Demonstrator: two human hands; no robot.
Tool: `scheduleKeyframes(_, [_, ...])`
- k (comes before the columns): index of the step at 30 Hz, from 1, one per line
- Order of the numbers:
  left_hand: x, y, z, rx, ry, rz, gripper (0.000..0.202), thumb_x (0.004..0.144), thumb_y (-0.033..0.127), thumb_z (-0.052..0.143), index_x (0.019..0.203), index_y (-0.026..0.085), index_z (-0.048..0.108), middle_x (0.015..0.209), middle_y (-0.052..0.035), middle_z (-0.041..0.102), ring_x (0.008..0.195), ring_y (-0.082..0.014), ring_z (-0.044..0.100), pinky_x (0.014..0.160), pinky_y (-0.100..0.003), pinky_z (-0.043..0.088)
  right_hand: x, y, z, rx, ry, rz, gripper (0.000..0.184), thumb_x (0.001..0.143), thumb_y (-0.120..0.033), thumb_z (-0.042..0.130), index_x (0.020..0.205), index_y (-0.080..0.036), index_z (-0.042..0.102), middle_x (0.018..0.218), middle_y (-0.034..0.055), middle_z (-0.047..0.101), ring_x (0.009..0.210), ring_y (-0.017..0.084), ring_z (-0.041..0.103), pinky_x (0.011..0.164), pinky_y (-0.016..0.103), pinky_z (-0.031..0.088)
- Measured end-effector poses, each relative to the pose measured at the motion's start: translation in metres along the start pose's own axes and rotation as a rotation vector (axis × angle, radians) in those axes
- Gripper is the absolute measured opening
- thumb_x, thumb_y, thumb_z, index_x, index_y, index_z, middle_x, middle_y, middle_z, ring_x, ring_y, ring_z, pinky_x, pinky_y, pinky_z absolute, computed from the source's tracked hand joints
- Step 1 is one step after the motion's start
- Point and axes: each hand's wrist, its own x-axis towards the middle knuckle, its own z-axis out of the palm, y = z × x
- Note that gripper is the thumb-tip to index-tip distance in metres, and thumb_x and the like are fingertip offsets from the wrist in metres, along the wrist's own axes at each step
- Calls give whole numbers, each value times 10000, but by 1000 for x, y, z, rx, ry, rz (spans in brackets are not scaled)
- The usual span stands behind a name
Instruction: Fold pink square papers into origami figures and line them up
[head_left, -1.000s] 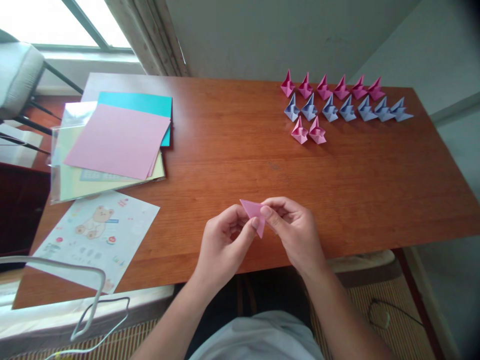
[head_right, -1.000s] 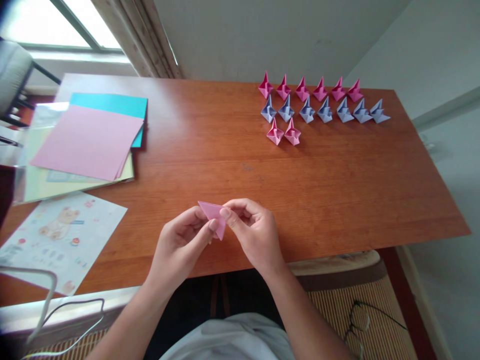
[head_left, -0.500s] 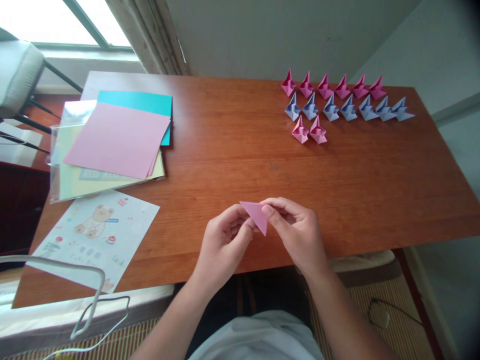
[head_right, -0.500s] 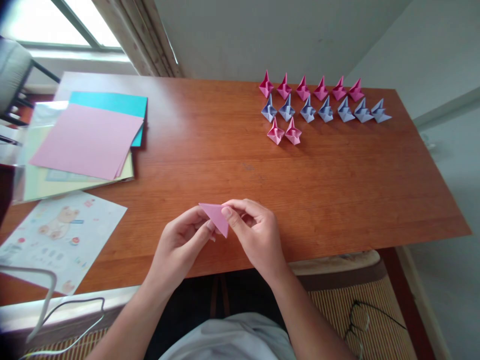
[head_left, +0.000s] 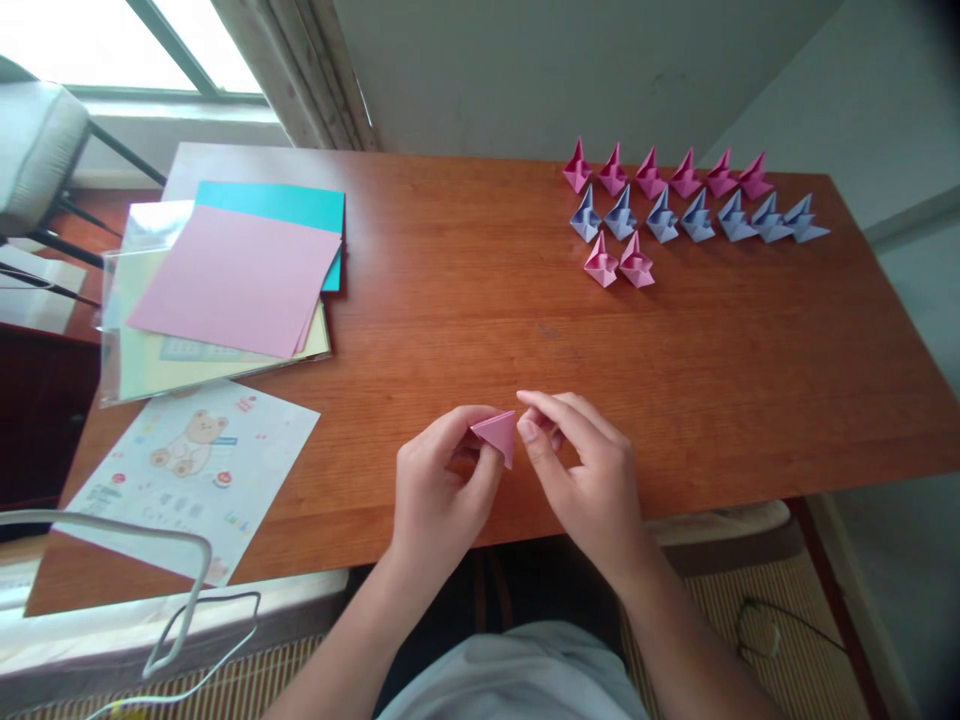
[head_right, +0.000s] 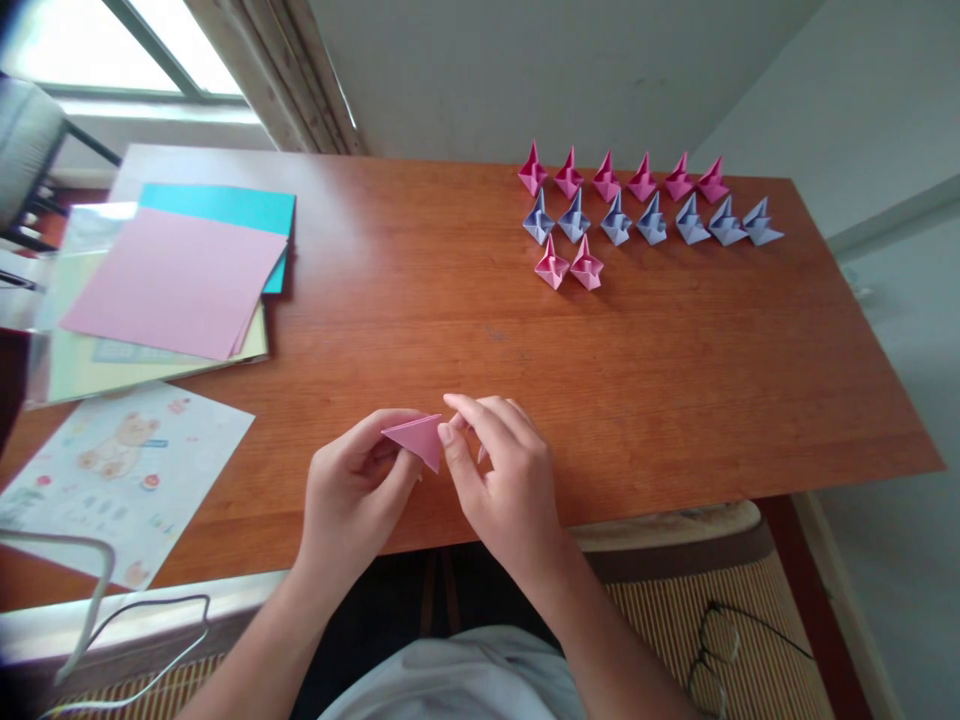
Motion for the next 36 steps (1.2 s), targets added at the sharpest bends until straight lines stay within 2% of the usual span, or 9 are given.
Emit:
scheduleKeyframes(3, [-1,0,0,115,55,63,89,873,165,617,911,188,695,812,-15,748,682,-137,697,674,-223,551,-4,-5,-1,-65,50,-63,234,970,-199,572,1180,-216,674,969,65,714,896,204,669,851,375,558])
scheduleKeyframes(7, [-2,1,0,164,93,89,140,862,147,617,962,196,702,880,-21,769,730,-146,714,700,-224,553,-10,-9,-1,-95,30,-119,285,944,-176,596,1219,-221,656,1118,96,719,1022,232,673,905,396,562])
scheduleKeyframes(13, [-3,-1,0,194,95,127,165,872,145,612,993,189,715,894,-24,775,734,-142,718,701,-217,549,-14,-11,0,-93,-5,-153,361,927,-147,601,1282,-203,627,1173,103,717,1070,239,662,959,409,552])
scheduleKeyframes(32, [-4,0,0,247,17,252,274,884,94,571,1124,185,666,1022,-53,750,853,-153,709,778,-235,553,-10,-9,-1,-75,7,-138,318,931,-129,592,1230,-211,659,1132,94,744,1032,225,694,921,389,586])
scheduleKeyframes(36, [-4,1,0,171,14,204,267,894,130,602,1141,190,683,1043,-57,756,890,-170,715,814,-258,563,-10,-6,-1,-109,45,-162,362,919,-93,563,1245,-223,654,1124,86,758,1027,223,714,933,386,588])
